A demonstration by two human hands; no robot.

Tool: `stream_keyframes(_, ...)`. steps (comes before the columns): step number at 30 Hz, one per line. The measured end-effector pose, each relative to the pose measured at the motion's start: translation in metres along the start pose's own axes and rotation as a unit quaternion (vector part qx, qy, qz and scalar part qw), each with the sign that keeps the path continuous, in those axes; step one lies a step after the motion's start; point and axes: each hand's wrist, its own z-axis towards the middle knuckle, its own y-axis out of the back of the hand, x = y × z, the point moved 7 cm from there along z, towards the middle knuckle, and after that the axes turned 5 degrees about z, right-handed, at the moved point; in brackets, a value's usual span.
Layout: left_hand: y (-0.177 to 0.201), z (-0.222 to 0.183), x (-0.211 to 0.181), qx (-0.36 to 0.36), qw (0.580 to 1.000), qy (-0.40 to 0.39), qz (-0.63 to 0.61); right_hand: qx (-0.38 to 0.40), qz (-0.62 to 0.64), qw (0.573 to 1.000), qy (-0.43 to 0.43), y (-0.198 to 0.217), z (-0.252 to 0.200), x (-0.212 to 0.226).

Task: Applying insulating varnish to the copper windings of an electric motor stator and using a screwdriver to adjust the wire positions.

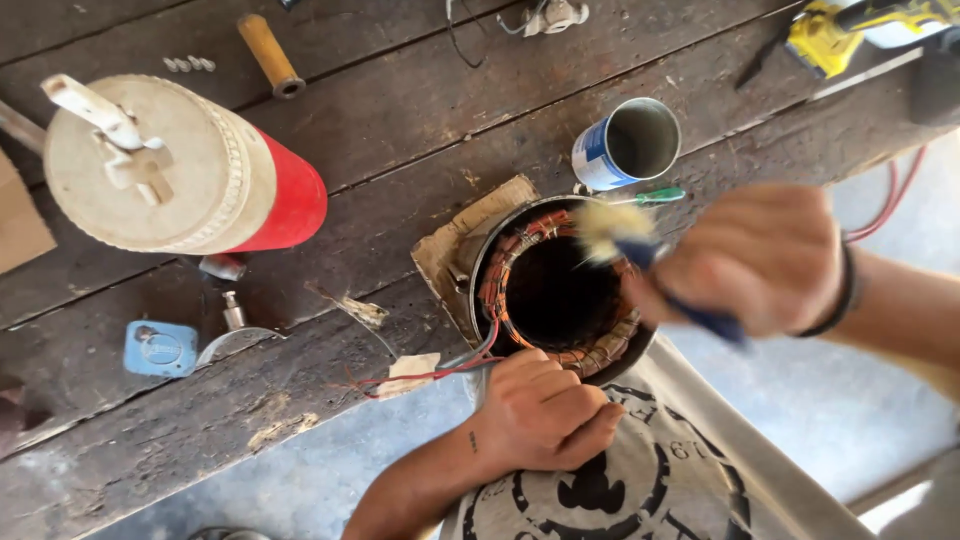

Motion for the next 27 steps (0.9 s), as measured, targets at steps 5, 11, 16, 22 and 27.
stream_keyframes(5, 0.001, -0.006, -0.002, -0.01, 0.999, -0.01, 0.043, -0.022, 0.044, 0.999, 0.023, -0.006, -0.006, 0.0)
stream_keyframes(11, -0.005, -0.01, -0.005, -0.018, 0.996, -0.017, 0.081, -0.011, 0.057, 0.998, -0.005, 0.002, -0.002, 0.0)
stream_keyframes(16, -0.004, -0.008, -0.007, -0.018, 0.996, -0.018, 0.086, -0.016, 0.043, 0.993, -0.112, 0.009, -0.006, -0.019)
stream_keyframes(22, -0.009, -0.007, -0.008, 0.003, 0.994, -0.02, 0.107, -0.048, 0.057, 0.992, -0.102, -0.013, -0.036, -0.056)
stream_keyframes(27, -0.012, -0.004, -0.01, -0.01, 0.992, -0.018, 0.124, -0.068, 0.068, 0.988, -0.121, -0.001, -0.016, -0.051)
